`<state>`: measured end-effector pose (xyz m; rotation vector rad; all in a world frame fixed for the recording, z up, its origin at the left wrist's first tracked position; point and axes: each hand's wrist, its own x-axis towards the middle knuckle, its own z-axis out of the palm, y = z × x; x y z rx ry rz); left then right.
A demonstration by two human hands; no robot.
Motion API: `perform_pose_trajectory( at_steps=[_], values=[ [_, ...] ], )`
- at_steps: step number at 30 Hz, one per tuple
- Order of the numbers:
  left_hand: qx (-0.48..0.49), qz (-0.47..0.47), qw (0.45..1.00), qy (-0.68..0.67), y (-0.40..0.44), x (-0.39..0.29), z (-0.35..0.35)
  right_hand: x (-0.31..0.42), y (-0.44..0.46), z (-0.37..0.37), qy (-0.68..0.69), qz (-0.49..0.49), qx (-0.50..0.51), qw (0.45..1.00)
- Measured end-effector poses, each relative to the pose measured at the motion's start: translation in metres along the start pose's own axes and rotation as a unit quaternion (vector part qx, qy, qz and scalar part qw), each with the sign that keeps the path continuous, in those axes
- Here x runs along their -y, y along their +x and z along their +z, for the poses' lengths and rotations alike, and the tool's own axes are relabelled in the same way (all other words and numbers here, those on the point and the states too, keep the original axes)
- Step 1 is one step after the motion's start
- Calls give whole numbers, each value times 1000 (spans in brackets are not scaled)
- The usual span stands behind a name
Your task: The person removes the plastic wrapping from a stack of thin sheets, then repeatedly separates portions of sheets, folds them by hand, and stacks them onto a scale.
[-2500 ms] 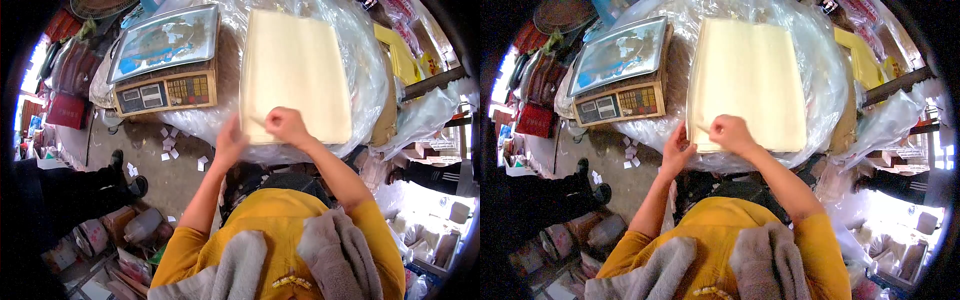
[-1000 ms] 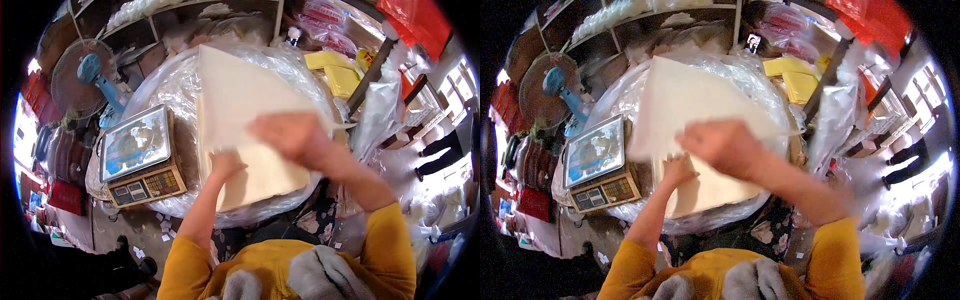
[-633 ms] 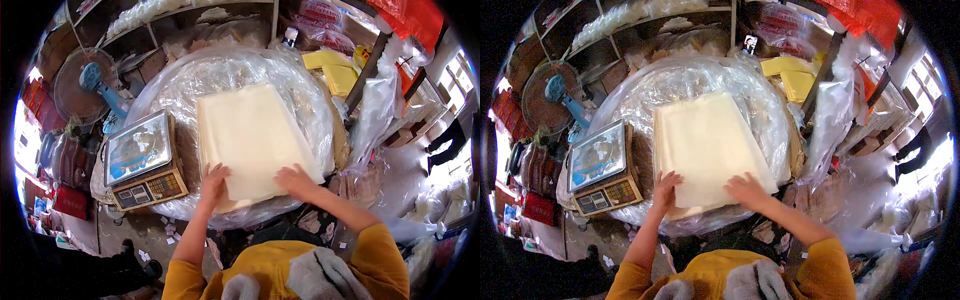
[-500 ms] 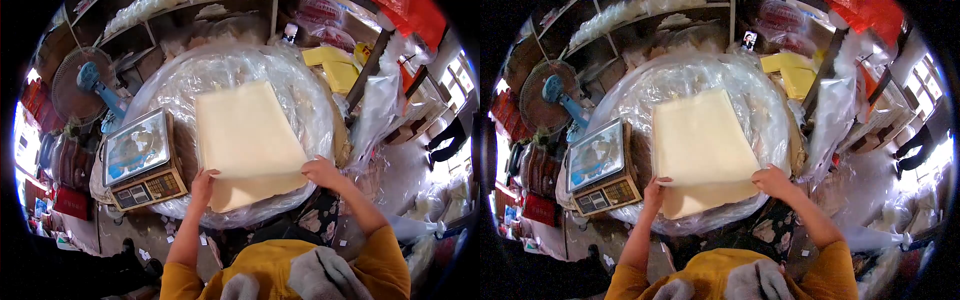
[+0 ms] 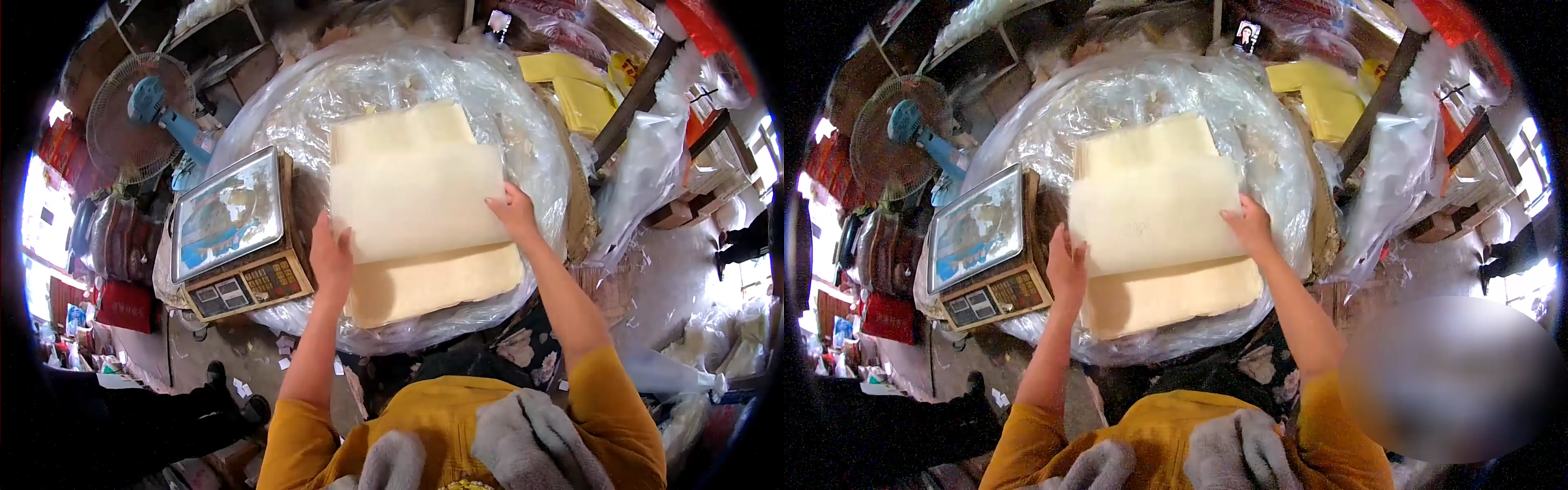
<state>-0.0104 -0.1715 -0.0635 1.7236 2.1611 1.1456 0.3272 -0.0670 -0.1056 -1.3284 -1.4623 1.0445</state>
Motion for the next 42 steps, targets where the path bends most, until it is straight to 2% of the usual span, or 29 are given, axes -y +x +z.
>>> perform_pose_trajectory(
  at_steps=[2, 4, 5, 7, 10, 13, 14, 16, 19, 21, 22, 24, 25, 26, 28, 29, 31, 32, 34, 35, 36, 37, 39, 40, 41, 42],
  values=[
    [-79, 198, 967, 139, 2, -8, 11, 3, 10, 12, -132, -19, -42, 990],
    [121, 203, 952, 194, -7, -7, 26, 14, 11, 18, -278, 0, -64, 958],
    [220, 202, 929, 217, -13, -4, 32, 21, 11, 20, -275, 16, -48, 960],
    [227, 178, 936, 203, -22, 0, 42, 29, 14, 19, -272, 47, -18, 961],
    [214, 173, 941, 195, -28, 5, 48, 29, 11, 18, -359, 16, -47, 932],
    [191, 187, 944, 195, -31, 10, 55, 38, -16, 35, -459, -187, -54, 867],
    [186, 192, 945, 189, -31, 10, 55, 45, -27, 43, -451, -169, 2, 876],
    [181, 200, 944, 190, -33, 8, 56, 31, -37, 55, -507, -231, 62, 828],
    [179, 227, 934, 211, -27, 6, 50, 5, -39, 63, -526, -228, 71, 816],
    [181, 262, 922, 220, -23, 8, 36, 1, -34, 59, -511, -203, 109, 828],
    [195, 241, 924, 222, -18, 9, 27, 3, -33, 57, -502, -191, 127, 834],
    [219, 200, 928, 227, -6, 13, 12, 28, -41, 68, -446, -164, 160, 865],
    [200, 226, 926, 226, -5, 14, 9, 49, -48, 76, -417, -148, 176, 880],
    [209, 221, 930, 207, -6, 6, 6, 86, -60, 81, -390, -192, 230, 871],
    [232, 205, 936, 169, -14, -31, -13, 118, -73, 101, -375, -220, 264, 861],
    [223, 193, 943, 155, -16, -55, -31, 118, -71, 105, -374, -235, 246, 863],
    [-18, 203, 979, -1, -14, -51, -32, 114, -62, 109, -372, -264, 210, 865],
    [-140, 199, 967, -80, -14, -44, -32, 121, -63, 101, -325, -350, 180, 860],
    [-120, -25, 959, -256, -18, 0, -17, 140, -78, 69, -216, -506, 126, 826],
    [-81, -77, 920, -376, -21, 23, -9, 146, -89, 59, -228, -508, 117, 823],
    [-80, 5, 921, -382, -29, 23, -10, 134, -96, 52, -274, -482, 119, 823],
    [-29, 31, 951, -306, -31, 19, -19, 109, -97, 46, -246, -469, 145, 836],
    [-3, 56, 960, -276, -56, 24, -11, 50, -103, 35, -223, -426, 192, 855],
    [114, 151, 965, -184, -57, 42, -14, 27, -106, 27, -229, -403, 214, 860],
    [217, 257, 936, -109, -57, 55, -19, 17, -109, 23, -187, -318, 249, 895],
    [295, 221, 920, -136, -61, 61, -17, 8, -109, 17, -157, -195, 255, 934]
  ],
)
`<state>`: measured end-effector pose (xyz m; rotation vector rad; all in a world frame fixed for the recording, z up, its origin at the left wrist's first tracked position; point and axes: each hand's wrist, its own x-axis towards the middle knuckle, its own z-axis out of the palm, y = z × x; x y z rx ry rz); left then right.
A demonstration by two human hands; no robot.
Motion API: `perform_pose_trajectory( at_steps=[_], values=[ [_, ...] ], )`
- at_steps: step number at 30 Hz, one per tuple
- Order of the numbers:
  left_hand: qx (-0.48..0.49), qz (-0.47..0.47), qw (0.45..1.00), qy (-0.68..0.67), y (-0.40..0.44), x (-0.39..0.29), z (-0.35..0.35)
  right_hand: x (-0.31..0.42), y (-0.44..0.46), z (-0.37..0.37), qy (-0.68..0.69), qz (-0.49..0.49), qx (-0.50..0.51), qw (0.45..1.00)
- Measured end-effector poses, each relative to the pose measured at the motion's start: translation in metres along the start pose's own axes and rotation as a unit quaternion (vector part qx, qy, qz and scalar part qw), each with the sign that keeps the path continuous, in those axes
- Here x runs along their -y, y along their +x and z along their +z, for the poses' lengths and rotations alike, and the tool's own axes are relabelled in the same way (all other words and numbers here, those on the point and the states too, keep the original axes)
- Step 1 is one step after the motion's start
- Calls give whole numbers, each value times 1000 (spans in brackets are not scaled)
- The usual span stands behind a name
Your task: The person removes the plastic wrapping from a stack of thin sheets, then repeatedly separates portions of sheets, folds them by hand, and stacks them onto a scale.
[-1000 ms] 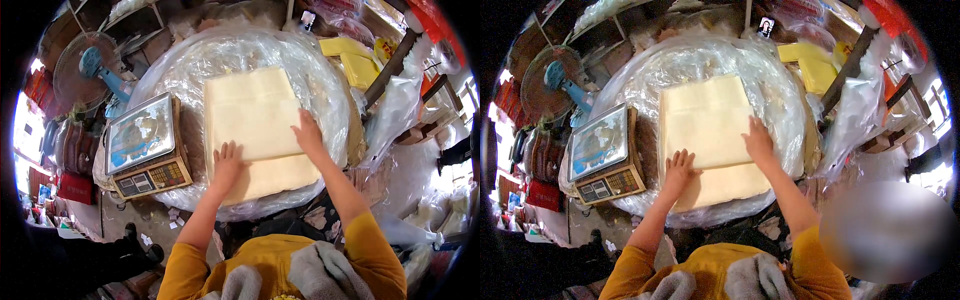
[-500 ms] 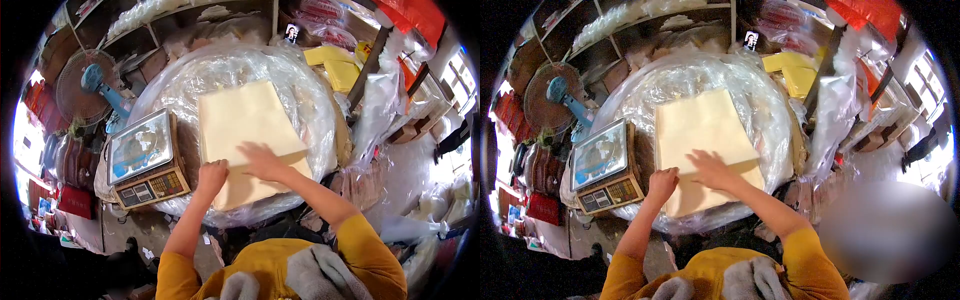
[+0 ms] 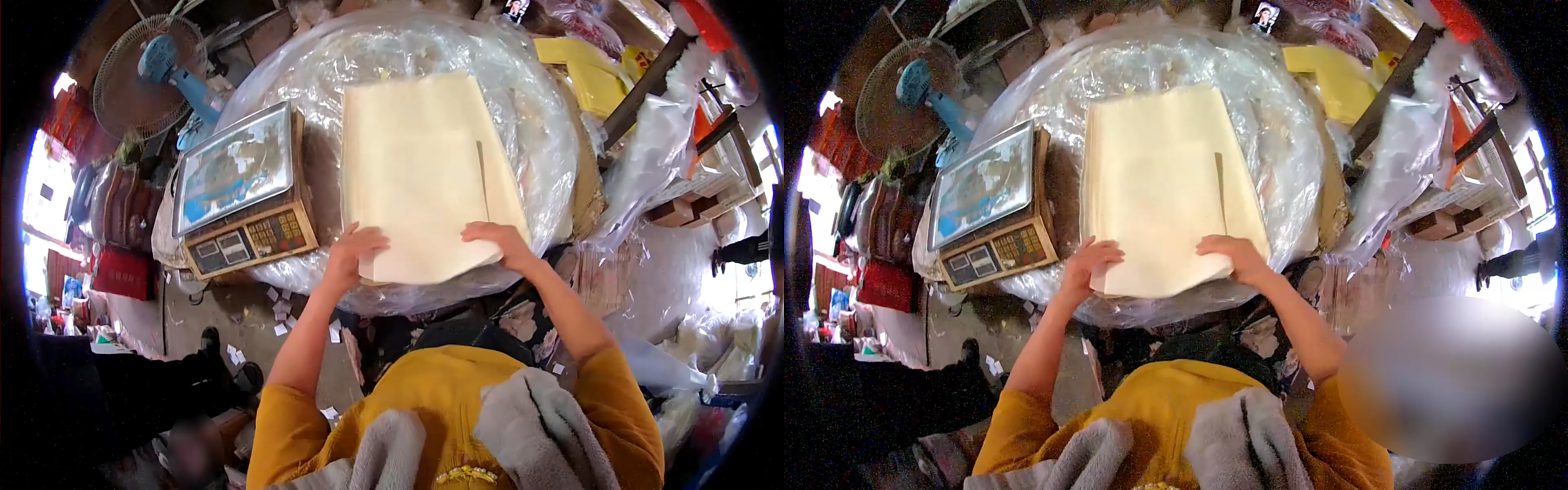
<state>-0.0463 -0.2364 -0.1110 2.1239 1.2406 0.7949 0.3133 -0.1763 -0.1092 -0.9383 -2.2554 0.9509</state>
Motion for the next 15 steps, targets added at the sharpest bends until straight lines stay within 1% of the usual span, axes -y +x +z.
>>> perform_pose_trajectory(
  at_steps=[1, 2, 3, 4, 6, 7, 8, 10, 11, 13, 14, 15],
  values=[
    [-6, -124, 991, -49, 4, -4, -1, 9, 5, -10, 65, 113, 8, 991],
    [-12, -244, 965, -96, 12, -12, -3, 12, 11, -16, 128, 224, 15, 966],
    [-18, -359, 923, -140, 19, -21, -4, 8, 17, -15, 152, 224, -31, 962],
    [-73, -351, 929, -95, 25, -29, -2, 1, 24, -12, 175, 224, -78, 956],
    [-183, -326, 927, -4, 39, -43, 6, -1, 37, -8, 94, 275, -77, 954],
    [-187, -278, 934, 124, 42, -39, 13, 5, 43, -8, 49, 296, -74, 951],
    [-131, -228, 944, 199, 47, -37, 20, 8, 47, -8, 4, 315, -70, 946],
    [-16, -122, 931, 343, 55, -32, 32, 7, 53, -6, -40, 303, -75, 949],
    [5, -137, 932, 337, 51, -33, 38, 9, 56, -5, -62, 297, -78, 950],
    [11, -137, 930, 341, 52, -34, 38, 25, 58, -7, -175, 179, -96, 963],
    [14, -135, 929, 344, 55, -36, 35, 35, 59, -7, -230, 119, -106, 960],
    [23, -119, 935, 334, 56, -37, 32, 39, 60, -5, -272, 105, -50, 955]
  ],
)
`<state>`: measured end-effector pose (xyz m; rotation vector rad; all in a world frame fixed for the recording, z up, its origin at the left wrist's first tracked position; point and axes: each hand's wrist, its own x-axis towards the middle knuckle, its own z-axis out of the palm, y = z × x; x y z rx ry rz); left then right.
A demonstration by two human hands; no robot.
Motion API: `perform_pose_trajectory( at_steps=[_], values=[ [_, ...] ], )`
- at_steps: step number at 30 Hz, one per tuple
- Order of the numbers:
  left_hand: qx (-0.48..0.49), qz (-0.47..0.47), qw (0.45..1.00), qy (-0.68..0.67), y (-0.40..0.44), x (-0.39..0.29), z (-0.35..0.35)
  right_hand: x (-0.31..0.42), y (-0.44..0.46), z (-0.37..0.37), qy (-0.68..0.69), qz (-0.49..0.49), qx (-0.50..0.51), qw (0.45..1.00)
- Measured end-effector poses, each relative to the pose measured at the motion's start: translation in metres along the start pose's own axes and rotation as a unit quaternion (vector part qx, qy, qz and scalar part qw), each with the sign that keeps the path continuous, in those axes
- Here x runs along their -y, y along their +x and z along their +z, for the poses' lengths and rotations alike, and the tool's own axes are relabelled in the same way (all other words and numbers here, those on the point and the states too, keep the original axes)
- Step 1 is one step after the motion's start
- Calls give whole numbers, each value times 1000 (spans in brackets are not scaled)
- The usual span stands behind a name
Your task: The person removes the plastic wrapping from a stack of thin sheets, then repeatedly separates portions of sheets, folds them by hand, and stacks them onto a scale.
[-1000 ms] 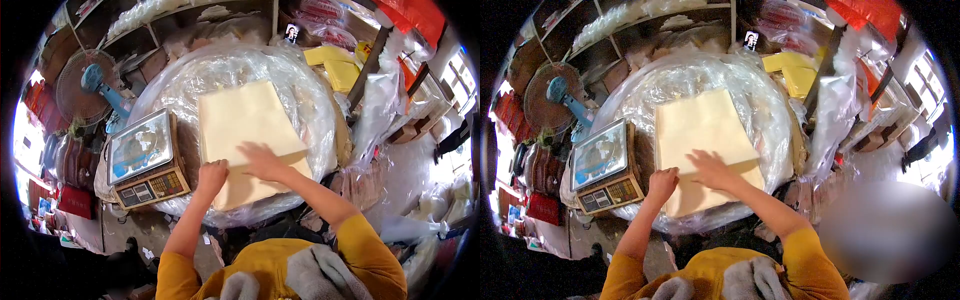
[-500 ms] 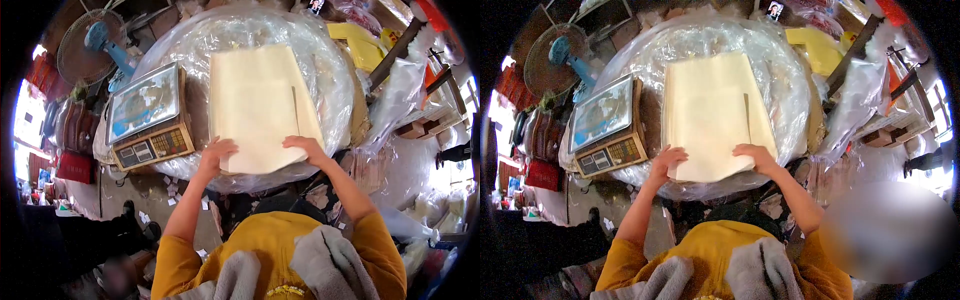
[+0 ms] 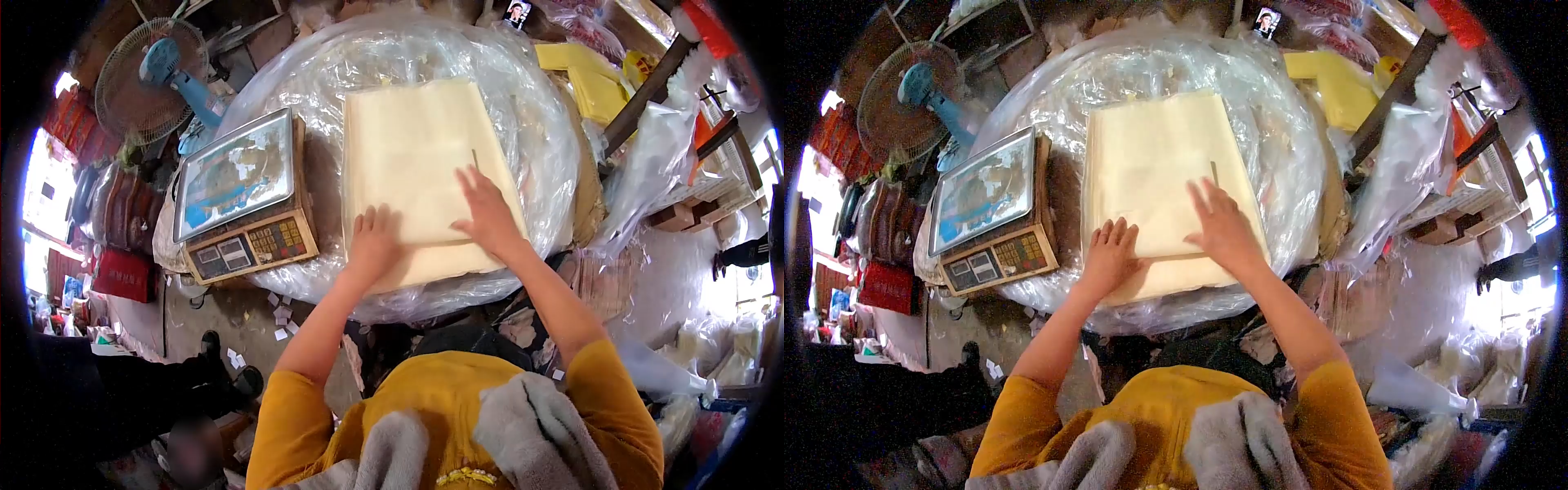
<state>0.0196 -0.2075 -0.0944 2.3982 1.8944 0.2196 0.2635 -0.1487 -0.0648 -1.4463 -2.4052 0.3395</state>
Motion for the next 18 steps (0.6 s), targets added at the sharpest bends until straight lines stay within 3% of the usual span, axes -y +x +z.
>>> perform_pose_trajectory(
  at_steps=[2, 5, 6, 7, 9, 11, 12, 13, 15, 16, 18],
  values=[
    [2, 43, 999, -17, 6, 12, -11, 3, 4, -7, -96, -57, 82, 990],
    [-100, 115, 981, -117, 8, 49, -4, -25, 1, -11, -75, -98, 168, 978],
    [-62, 86, 980, -166, 8, 63, -5, -42, 1, -9, -65, -168, 129, 975],
    [-21, 57, 975, -213, 9, 70, -10, -48, -1, -17, 6, -117, 169, 979],
    [-33, -63, 931, -357, 13, 72, -16, -53, -4, -32, 149, -15, 240, 959],
    [-65, -176, 825, -532, 20, 55, -30, -54, -5, -15, 337, 114, 80, 931],
    [-66, -224, 841, -488, 25, 42, -44, -59, 0, -7, 318, 176, 79, 928],
    [-134, -196, 891, -387, 35, 37, -34, -54, 11, -5, 299, 236, 77, 921],
    [-260, -129, 942, -165, 57, 32, -6, -44, 30, -9, 188, 251, 86, 946],
    [-137, -119, 974, -134, 64, 23, -12, -39, 37, -9, 133, 258, 90, 953],
    [-110, -108, 985, -76, 70, 18, 15, -32, 44, -8, 76, 254, 68, 962]
  ],
)
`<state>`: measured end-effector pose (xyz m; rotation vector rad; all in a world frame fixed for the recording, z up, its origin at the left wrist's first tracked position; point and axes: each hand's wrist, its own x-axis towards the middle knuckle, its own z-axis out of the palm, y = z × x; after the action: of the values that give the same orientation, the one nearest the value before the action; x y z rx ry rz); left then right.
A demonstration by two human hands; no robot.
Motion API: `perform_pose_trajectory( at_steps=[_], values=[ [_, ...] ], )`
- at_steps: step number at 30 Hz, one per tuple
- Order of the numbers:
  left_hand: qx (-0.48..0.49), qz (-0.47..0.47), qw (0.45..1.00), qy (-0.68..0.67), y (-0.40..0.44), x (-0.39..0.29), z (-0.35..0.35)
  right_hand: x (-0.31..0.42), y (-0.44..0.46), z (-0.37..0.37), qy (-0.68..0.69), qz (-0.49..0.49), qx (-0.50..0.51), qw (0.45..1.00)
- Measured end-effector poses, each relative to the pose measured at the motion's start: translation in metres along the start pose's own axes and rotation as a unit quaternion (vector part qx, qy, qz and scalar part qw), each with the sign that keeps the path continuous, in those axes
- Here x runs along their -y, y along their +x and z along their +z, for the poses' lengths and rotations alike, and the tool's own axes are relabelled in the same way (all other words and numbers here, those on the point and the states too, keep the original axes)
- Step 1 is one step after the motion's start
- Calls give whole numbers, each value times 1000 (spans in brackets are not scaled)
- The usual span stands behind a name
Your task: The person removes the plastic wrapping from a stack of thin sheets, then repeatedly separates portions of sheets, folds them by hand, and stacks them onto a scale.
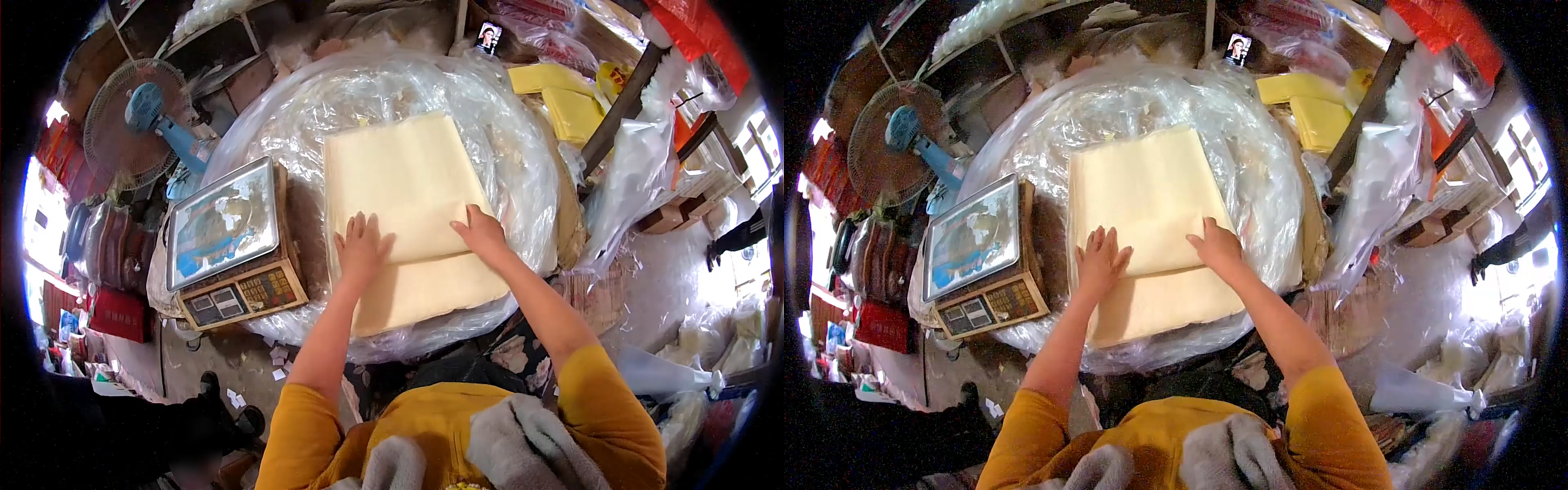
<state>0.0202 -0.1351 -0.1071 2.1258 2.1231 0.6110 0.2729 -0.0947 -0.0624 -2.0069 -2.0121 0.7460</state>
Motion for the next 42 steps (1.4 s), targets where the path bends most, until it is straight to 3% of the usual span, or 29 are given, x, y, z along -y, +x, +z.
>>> perform_pose_trajectory(
  at_steps=[1, 4, 7, 11, 12, 14, 15, 16, 17, 19, 20, 21, 23, 24, 25, 26, 27, 29, 30, 31, 32, 35, 36, 38, 42],
  values=[
    [12, 7, 999, 30, -2, 0, 10, 3, 0, 1, -25, -1, -17, 1000],
    [10, 2, 999, 51, -5, 2, 24, 9, -10, 8, -181, -288, -199, 919],
    [15, 5, 999, 47, -5, 1, 23, -4, -4, 41, -222, -265, -120, 931],
    [-45, -37, 994, -88, -8, -3, 14, 1, -12, 40, -236, -243, -141, 930],
    [-92, -90, 970, -204, -15, -7, 14, 7, -20, 42, -235, -212, -161, 935],
    [-199, -198, 867, -412, -35, -24, 21, 28, -52, 42, -216, -194, -83, 953],
    [-96, -229, 857, -451, -46, -6, 65, 36, -68, 47, -207, -186, -39, 960],
    [-61, -226, 849, -474, -60, 10, 75, 37, -83, 59, -165, -243, -36, 955],
    [-25, -224, 839, -495, -70, 14, 60, 35, -97, 68, -121, -293, -35, 948],
    [-85, -145, 845, -507, -81, 5, 10, 31, -100, 72, -54, -342, -33, 937],
    [-129, -91, 879, -450, -76, 17, -21, 26, -97, 70, -31, -341, -28, 939],
    [-169, -96, 858, -475, -70, 25, -61, 18, -96, 67, -8, -337, -23, 941],
    [-144, -209, 817, -518, -55, 50, -146, -5, -86, 75, -24, -370, -53, 927],
    [-218, -177, 798, -532, -49, 70, -164, -9, -81, 75, -36, -386, -47, 921],
    [-265, -146, 797, -523, -37, 102, -171, -15, -79, 73, -50, -399, -39, 915],
    [-198, -145, 820, -517, -29, 134, -185, -11, -80, 69, -55, -406, -41, 911],
    [-161, -227, 841, -464, -28, 128, -208, -3, -84, 64, -60, -414, -42, 907],
    [-66, -279, 845, -451, -25, 180, -206, 10, -89, 63, -13, -400, 9, 916],
    [-174, -229, 913, -289, -29, 179, -198, 19, -92, 64, 14, -396, 29, 918],
    [-275, -167, 940, -114, -37, 174, -187, 28, -96, 65, -3, -408, 44, 912],
    [-364, -95, 924, 67, -44, 165, -179, 37, -100, 67, -19, -420, 58, 906],
    [-368, -34, 926, -80, -84, 107, -147, 54, -106, 80, -37, -469, 57, 881],
    [-328, -55, 925, -183, -98, 92, -130, 62, -107, 81, -68, -482, 58, 871],
    [-248, -87, 931, -251, -127, 70, -93, 74, -106, 91, -95, -536, 5, 839],
    [-209, -84, 929, -293, -162, 40, -55, 90, -104, 104, -214, -566, -7, 796]
  ],
)
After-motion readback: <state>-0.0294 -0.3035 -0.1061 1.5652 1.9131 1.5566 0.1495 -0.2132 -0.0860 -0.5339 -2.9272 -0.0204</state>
